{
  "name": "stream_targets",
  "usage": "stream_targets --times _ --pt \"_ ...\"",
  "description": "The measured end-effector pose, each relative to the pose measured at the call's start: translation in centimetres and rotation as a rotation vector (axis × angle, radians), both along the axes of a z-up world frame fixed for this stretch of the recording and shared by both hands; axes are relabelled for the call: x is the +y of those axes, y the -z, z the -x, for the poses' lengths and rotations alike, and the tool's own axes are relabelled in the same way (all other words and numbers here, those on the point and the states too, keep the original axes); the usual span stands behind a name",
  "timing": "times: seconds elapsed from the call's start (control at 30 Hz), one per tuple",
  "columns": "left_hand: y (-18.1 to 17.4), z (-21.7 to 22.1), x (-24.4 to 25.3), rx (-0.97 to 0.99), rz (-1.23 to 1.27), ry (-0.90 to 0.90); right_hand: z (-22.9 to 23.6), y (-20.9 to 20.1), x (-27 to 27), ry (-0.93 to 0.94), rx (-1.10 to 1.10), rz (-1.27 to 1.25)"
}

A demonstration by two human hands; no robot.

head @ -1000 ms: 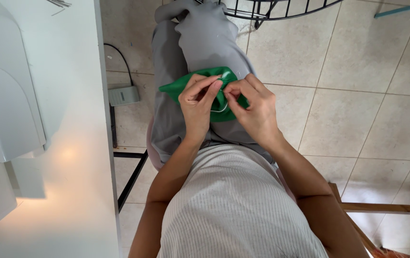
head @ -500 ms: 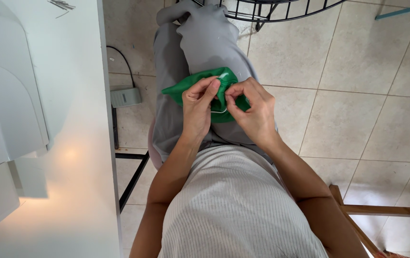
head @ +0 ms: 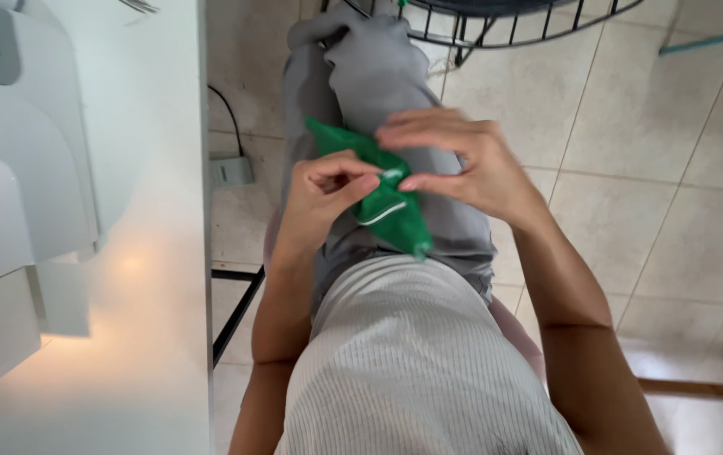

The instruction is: Hand sewing a green fabric or leather pouch using a needle and thread.

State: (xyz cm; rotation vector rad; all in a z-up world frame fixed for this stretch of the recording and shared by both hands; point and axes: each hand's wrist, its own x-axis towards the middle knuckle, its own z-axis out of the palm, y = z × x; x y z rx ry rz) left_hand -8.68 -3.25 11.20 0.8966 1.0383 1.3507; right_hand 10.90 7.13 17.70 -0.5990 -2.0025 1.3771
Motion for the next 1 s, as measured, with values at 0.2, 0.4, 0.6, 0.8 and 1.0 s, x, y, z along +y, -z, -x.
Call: stream_targets --times 0.2,0.4,0.6,0.8,1.0 --pt "-3.1 1.7 -2.0 0.105 0.054 -0.129 2.1 4.4 -0.4 -0.071 0.13 0.147" --pt "-2.3 -1.4 -2.9 0.248 -0.001 -0.33 1.9 5.3 -1.8 -0.03 0.117 0.173" --pt "-2.6 -1.5 -2.7 0.323 -0.108 -0.33 1.5 4.6 -2.7 0.027 0.114 0.092" --pt "-4.1 -2.0 -2.7 0.476 -0.197 -0.352 0.6 -0.7 -2.6 0.077 -0.086 -0.533" --pt "-4.8 -2.6 -2.5 0.587 -0.265 -0.369 0.6 -2.7 -1.6 0.021 -0.152 -0.776"
